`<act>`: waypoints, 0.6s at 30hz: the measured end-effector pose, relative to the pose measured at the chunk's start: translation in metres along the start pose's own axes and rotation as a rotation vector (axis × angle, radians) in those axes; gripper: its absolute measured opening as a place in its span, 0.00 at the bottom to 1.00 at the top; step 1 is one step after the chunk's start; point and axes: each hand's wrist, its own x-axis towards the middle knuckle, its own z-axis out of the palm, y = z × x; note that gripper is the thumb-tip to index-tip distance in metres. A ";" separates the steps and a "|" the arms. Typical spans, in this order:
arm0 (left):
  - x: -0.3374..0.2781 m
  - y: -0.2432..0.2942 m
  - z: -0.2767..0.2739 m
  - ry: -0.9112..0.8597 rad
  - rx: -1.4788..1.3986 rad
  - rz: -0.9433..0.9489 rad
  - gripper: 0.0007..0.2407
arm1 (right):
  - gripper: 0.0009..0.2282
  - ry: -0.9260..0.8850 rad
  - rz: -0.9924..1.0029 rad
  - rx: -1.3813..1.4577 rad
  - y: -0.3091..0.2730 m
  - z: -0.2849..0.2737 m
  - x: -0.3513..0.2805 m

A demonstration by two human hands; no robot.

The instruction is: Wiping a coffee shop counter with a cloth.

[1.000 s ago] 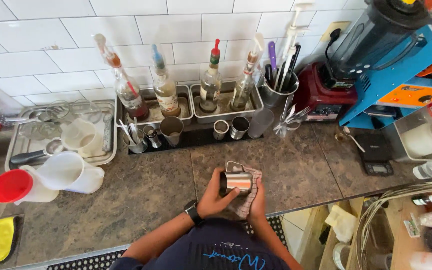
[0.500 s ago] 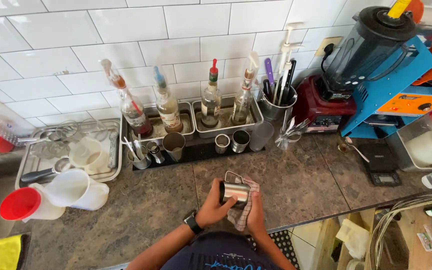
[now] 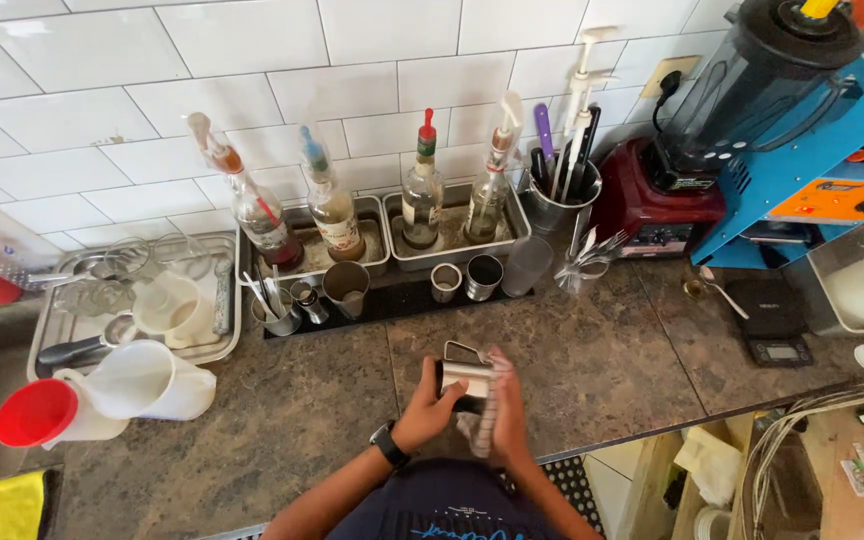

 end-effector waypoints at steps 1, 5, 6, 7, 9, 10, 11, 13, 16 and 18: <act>0.000 -0.002 0.000 0.002 -0.001 -0.006 0.14 | 0.24 -0.001 0.007 0.001 0.025 -0.008 0.001; 0.002 -0.010 -0.003 -0.026 -0.019 -0.058 0.18 | 0.24 0.253 0.504 0.457 0.057 -0.017 -0.003; 0.003 -0.012 -0.004 -0.022 0.025 -0.066 0.19 | 0.24 0.221 0.496 0.349 0.048 -0.014 -0.005; 0.006 -0.020 -0.006 -0.021 0.024 -0.067 0.19 | 0.24 0.221 0.497 0.349 0.036 -0.010 -0.003; 0.012 -0.037 -0.009 0.016 0.006 -0.111 0.17 | 0.29 -0.040 0.180 0.140 0.014 -0.003 -0.001; 0.011 -0.032 -0.009 0.017 0.004 -0.113 0.17 | 0.29 -0.039 0.183 0.139 -0.003 0.000 -0.003; 0.010 -0.028 -0.008 0.070 0.042 -0.166 0.19 | 0.26 -0.063 -0.022 -0.090 -0.019 0.003 -0.006; 0.008 -0.017 -0.005 0.123 0.078 -0.223 0.21 | 0.25 -0.086 -0.224 -0.319 -0.030 0.004 -0.006; 0.005 -0.004 -0.002 0.042 -0.070 -0.028 0.11 | 0.24 -0.096 -0.186 -0.315 -0.015 -0.001 0.001; 0.001 -0.006 -0.002 -0.014 -0.018 0.000 0.16 | 0.28 0.001 0.252 0.382 -0.012 0.000 0.001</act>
